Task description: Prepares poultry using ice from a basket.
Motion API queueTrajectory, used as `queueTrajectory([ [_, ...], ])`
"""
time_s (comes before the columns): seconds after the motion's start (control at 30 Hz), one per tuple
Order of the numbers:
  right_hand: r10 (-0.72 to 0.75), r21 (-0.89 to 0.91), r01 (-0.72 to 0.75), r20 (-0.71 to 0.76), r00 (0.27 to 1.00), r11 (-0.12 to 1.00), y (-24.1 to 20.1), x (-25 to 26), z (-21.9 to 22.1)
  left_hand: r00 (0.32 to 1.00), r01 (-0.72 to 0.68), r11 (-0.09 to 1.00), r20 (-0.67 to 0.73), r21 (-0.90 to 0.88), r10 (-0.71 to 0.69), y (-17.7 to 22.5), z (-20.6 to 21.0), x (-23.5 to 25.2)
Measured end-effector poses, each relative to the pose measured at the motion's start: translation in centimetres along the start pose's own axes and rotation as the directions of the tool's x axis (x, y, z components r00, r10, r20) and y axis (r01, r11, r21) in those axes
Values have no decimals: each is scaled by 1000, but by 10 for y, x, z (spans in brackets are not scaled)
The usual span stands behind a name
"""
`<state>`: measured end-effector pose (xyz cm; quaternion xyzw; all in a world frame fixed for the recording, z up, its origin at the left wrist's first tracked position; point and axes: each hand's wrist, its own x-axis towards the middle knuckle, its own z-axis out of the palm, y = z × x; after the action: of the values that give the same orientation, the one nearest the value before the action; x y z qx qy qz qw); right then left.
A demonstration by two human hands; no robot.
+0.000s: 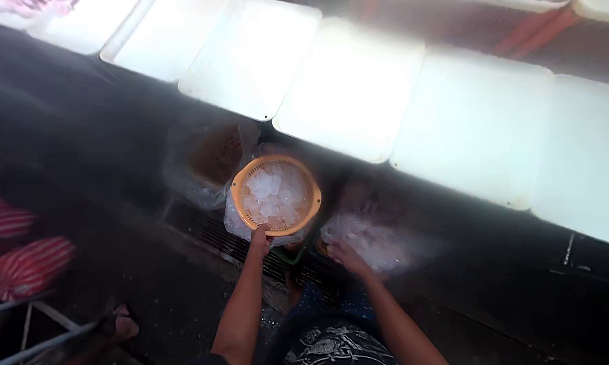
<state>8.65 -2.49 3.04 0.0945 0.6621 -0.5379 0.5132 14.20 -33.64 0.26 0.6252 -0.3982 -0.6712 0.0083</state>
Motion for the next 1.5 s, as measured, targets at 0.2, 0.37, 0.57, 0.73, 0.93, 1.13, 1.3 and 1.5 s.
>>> queueTrajectory([
  [0.2, 139, 625, -36, -117, 983, 780, -45, 52, 101, 986, 94, 995, 138, 32, -98, 16, -7, -2],
  [0.37, 186, 663, -91, -75, 980, 743, -53, 51, 145, 964, 14, 982, 258, 186, -63, 22, -58, -24],
  [0.57, 228, 744, -122, -42, 973, 656, -1, -30, 158, 940, -27, 919, 323, 393, -111, -3, -111, -77],
  [0.73, 361, 823, 47, -299, 883, 567, 26, -119, 118, 789, -78, 795, 525, 602, -320, -33, -81, -129],
  [0.93, 402, 763, 319, -589, 701, 562, 58, -232, 29, 341, -841, 322, 889, 434, -307, -76, 27, -93],
  [1.13, 536, 720, 411, -692, 483, 559, 69, -324, -12, 467, -815, -417, 882, 402, -63, -106, 211, -79],
  [1.3, 572, 753, 378, -656, 493, 539, 84, -353, -46, 710, -654, -369, 704, 660, 1, -91, 269, -91],
  [1.5, 499, 777, 283, -592, 632, 563, 100, -319, -105, 492, -830, -28, 757, 557, 430, -17, 265, -128],
])
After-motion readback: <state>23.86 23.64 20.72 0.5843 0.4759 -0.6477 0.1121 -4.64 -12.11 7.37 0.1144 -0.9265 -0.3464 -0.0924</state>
